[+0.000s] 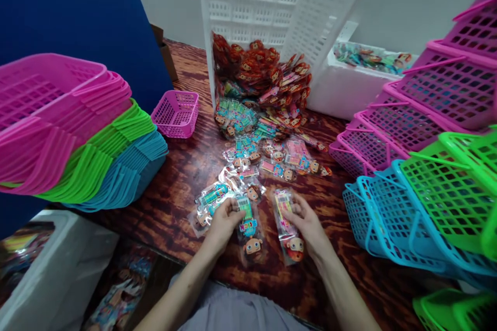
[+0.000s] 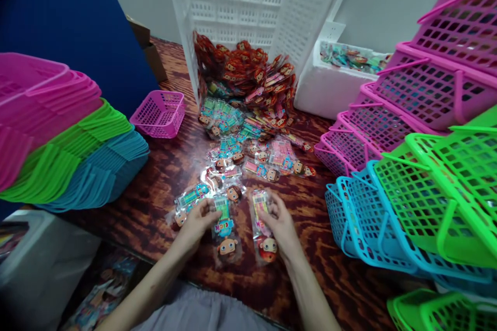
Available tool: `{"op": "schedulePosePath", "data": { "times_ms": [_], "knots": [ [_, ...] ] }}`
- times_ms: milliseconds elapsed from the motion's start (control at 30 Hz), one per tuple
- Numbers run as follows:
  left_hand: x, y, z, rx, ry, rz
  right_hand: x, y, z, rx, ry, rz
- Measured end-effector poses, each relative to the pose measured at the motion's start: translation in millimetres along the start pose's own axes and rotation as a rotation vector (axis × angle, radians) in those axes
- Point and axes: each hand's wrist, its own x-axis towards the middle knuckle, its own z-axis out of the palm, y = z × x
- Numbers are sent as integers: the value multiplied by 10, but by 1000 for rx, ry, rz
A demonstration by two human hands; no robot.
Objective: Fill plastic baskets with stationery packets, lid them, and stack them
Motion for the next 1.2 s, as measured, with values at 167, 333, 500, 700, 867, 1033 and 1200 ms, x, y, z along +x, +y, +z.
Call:
{"op": "schedulePosePath", "data": {
  "times_ms": [167, 333, 500, 700, 867, 1033, 1200],
  "knots": [
    [-89, -102, 174, -15, -23, -8, -96, 53, 276, 130, -133, 92],
    [-167, -113, 215, -4, -105, -25, -232, 58, 362, -356, -181, -213],
    [-415, -31, -104, 442, -92, 309, -405, -43, 346, -960, -252, -552],
    [-633, -234, -245, 912, -222, 515, -484, 70, 326, -1212, -390, -610],
    [-660, -410, -231, 884, -208, 508, -595, 195, 197, -1177, -430, -586],
    [-688, -345, -249, 972, -336, 479, -704, 324, 199, -1212, -426, -496],
    [-645, -211, -267, 1032, -317, 584, -673, 296, 289, -1281, -455, -589]
  ]
}}
